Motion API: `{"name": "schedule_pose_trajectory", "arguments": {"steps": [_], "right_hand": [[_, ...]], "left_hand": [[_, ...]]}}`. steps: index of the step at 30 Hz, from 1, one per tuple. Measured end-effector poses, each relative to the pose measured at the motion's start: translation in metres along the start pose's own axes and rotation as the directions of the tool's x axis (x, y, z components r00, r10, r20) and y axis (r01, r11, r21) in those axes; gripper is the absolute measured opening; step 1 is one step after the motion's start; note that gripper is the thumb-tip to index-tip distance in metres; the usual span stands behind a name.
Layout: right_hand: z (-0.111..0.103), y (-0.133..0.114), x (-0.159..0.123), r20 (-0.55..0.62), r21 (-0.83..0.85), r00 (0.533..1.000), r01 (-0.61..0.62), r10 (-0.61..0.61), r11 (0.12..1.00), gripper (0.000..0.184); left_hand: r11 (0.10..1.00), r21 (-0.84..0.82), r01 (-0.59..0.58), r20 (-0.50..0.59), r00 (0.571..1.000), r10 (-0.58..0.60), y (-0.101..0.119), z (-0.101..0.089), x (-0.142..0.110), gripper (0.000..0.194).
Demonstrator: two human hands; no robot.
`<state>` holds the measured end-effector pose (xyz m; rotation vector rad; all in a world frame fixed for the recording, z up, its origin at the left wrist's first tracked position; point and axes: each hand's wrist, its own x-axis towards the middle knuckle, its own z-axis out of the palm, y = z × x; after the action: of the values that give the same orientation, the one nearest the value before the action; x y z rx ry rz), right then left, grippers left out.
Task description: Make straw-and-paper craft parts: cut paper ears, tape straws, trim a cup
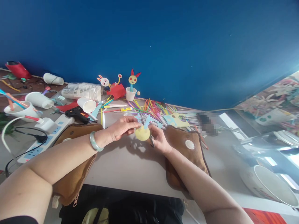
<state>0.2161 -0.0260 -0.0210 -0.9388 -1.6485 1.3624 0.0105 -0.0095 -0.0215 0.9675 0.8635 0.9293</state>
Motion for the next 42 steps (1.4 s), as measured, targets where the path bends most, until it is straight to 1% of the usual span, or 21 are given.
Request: {"name": "schedule_pose_trajectory", "arguments": {"steps": [10, 18, 25, 36, 42], "right_hand": [[0.001, 0.005, -0.001, -0.021, 0.003, 1.000, -0.023, 0.023, 1.000, 0.052], [0.000, 0.012, 0.000, 0.002, 0.031, 1.000, -0.018, 0.018, 0.999, 0.059], [0.001, 0.012, -0.001, 0.012, 0.026, 1.000, -0.022, 0.022, 0.999, 0.057], [0.001, 0.014, -0.001, 0.002, 0.040, 1.000, -0.030, 0.030, 0.999, 0.058], [0.002, 0.013, -0.002, 0.003, 0.045, 1.000, -0.029, 0.028, 0.999, 0.057]], "left_hand": [[1.000, 0.002, 0.017, 0.019, 1.000, -0.017, 0.000, 0.001, -0.001, 0.029], [0.999, 0.021, 0.024, 0.021, 0.999, -0.024, 0.000, 0.000, -0.001, 0.027], [0.999, 0.024, 0.037, 0.000, 0.999, -0.037, -0.001, 0.000, 0.000, 0.026], [0.999, 0.020, 0.043, 0.010, 0.999, -0.043, 0.004, 0.003, -0.003, 0.025], [0.999, 0.019, 0.037, 0.011, 0.999, -0.037, 0.002, 0.003, -0.002, 0.025]]}}
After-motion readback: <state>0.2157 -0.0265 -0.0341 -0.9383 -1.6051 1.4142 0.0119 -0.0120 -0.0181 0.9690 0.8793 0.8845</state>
